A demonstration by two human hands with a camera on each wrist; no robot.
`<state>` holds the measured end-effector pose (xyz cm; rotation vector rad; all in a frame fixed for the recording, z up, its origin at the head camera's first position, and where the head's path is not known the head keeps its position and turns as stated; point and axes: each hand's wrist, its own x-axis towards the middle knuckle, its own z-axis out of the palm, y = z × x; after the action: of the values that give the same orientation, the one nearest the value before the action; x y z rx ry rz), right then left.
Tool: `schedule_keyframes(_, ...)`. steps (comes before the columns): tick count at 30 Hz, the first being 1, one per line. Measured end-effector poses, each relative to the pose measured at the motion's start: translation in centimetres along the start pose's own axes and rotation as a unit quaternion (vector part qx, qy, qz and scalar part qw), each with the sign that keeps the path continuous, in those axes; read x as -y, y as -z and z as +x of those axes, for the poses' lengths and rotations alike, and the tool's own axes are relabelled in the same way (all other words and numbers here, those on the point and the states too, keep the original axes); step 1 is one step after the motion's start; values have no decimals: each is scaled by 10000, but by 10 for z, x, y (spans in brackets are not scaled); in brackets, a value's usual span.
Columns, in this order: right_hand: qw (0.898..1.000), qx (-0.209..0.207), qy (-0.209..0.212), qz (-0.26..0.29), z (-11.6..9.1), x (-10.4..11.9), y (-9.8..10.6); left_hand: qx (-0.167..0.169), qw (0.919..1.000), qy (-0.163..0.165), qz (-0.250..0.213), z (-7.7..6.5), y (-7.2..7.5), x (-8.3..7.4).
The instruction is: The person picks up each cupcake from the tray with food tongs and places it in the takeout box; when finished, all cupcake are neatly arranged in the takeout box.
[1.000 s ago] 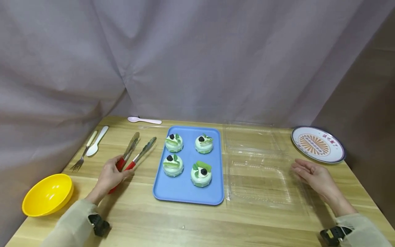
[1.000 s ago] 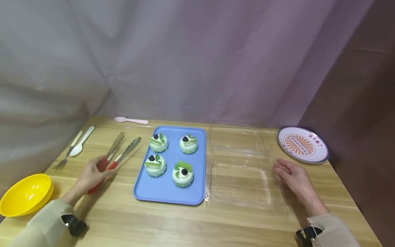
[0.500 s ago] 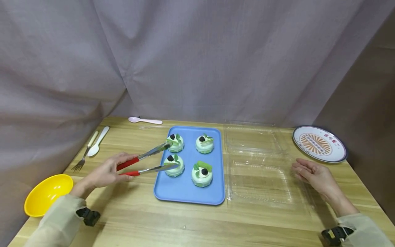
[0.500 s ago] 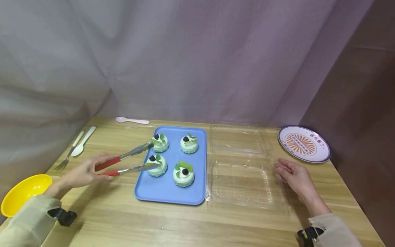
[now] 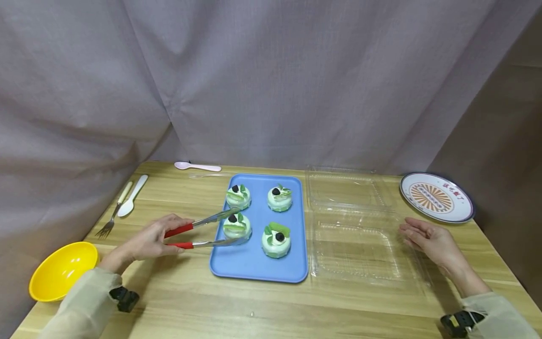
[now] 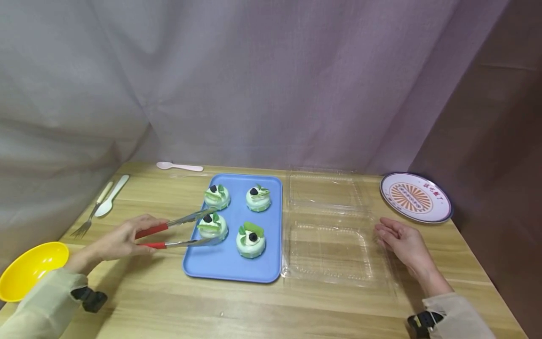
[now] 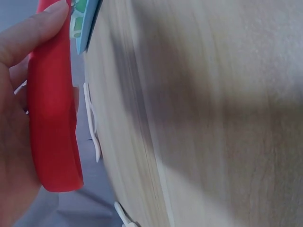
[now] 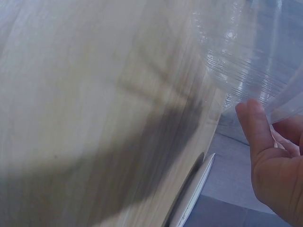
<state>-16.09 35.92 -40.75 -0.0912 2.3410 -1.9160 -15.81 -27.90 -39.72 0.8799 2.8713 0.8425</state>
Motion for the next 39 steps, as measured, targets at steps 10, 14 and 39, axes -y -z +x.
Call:
schedule_keyframes(10, 10000, 7, -9, -83, 1, -2, 2, -61, 9977, -244, 626, 6, -5, 1)
schedule_keyframes(14, 9998, -14, -56, -180, 1, -2, 1, -100, 9977, -236, 620, 6, -7, 3)
schedule_keyframes(39, 9996, -53, 39, -290, -1, 3, -2, -519, 9977, -300, 306, 14, 13, -7)
